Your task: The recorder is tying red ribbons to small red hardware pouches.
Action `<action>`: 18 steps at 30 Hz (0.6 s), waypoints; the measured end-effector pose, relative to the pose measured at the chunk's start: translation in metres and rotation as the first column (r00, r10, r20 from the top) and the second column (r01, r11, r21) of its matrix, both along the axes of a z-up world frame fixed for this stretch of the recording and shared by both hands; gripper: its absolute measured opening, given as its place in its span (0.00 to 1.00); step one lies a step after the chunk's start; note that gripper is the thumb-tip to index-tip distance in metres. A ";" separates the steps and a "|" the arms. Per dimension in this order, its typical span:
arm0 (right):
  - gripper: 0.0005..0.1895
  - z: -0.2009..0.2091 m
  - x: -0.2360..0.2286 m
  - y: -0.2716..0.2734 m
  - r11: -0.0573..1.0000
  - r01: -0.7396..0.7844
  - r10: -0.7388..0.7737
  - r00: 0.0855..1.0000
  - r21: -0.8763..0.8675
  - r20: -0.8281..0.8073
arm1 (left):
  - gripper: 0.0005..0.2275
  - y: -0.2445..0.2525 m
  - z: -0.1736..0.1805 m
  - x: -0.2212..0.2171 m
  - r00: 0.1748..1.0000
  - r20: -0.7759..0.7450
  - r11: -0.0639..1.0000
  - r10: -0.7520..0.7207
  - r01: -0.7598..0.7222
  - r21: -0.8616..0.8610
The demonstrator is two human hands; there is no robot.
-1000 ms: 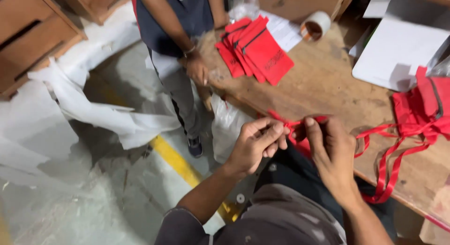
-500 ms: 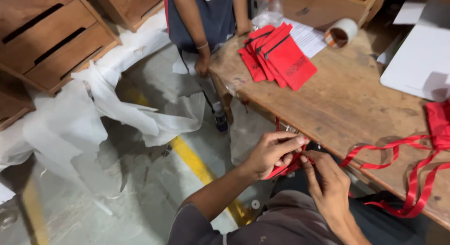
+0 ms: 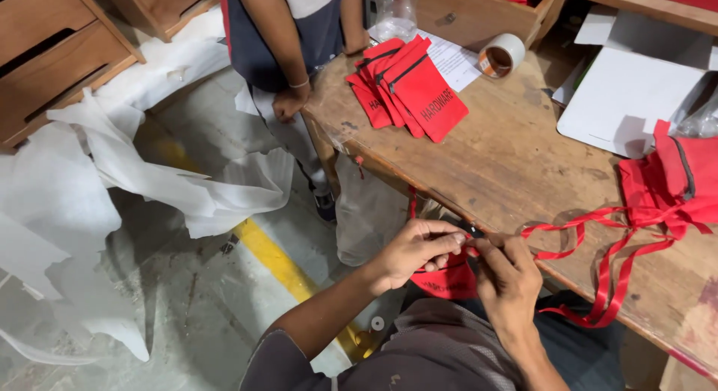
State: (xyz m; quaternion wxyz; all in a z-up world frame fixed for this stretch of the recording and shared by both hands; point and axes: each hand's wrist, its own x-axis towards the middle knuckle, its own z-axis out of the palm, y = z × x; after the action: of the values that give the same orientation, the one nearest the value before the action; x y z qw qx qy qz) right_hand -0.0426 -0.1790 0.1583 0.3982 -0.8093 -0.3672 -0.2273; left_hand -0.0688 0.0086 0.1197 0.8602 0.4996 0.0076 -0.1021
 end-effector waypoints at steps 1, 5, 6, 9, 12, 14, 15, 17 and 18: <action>0.16 -0.005 0.001 -0.002 1.000 0.001 0.001 0.997 0.031 -0.079 | 0.13 0.000 -0.001 0.001 1.000 0.022 1.000 0.021 -0.021 -0.001; 0.03 -0.025 0.003 -0.005 0.980 0.156 -0.096 0.911 0.120 -0.400 | 0.13 0.006 0.010 -0.002 0.999 0.019 0.999 0.047 -0.047 0.021; 0.03 -0.027 0.003 -0.004 0.981 0.151 -0.090 0.909 0.122 -0.406 | 0.13 0.008 0.010 -0.004 0.999 0.012 0.998 0.053 -0.053 0.024; 0.07 -0.030 0.001 -0.004 0.956 0.150 -0.030 0.906 0.254 -0.422 | 0.12 0.010 0.007 -0.006 1.000 0.003 0.998 0.008 -0.008 0.066; 0.09 -0.033 0.003 -0.005 0.956 0.171 -0.041 0.883 0.240 -0.468 | 0.12 0.009 0.001 -0.004 0.999 -0.022 0.998 -0.029 0.030 0.055; 0.10 -0.039 0.007 -0.005 0.921 0.158 0.052 0.856 0.356 -0.515 | 0.12 0.009 0.000 -0.003 0.997 -0.066 0.998 -0.039 0.036 -0.050; 0.10 -0.039 0.010 -0.008 0.921 0.157 0.054 0.855 0.357 -0.515 | 0.12 0.004 0.003 0.000 0.997 -0.067 0.998 -0.038 0.035 -0.048; 0.12 -0.043 0.010 -0.007 0.874 0.185 0.131 0.801 0.449 -0.584 | 0.12 0.002 0.010 -0.004 0.996 -0.089 0.999 -0.008 0.012 0.043; 0.12 -0.046 0.009 -0.003 0.865 0.179 0.156 0.791 0.468 -0.592 | 0.12 0.005 0.015 -0.008 0.995 -0.103 0.998 0.009 -0.002 0.067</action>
State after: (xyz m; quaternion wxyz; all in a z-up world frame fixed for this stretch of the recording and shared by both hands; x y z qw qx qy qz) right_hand -0.0335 -0.1821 0.1119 0.6896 -0.7089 -0.1414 -0.0429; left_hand -0.0769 0.0135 0.1346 0.8416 0.5223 0.0567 -0.1251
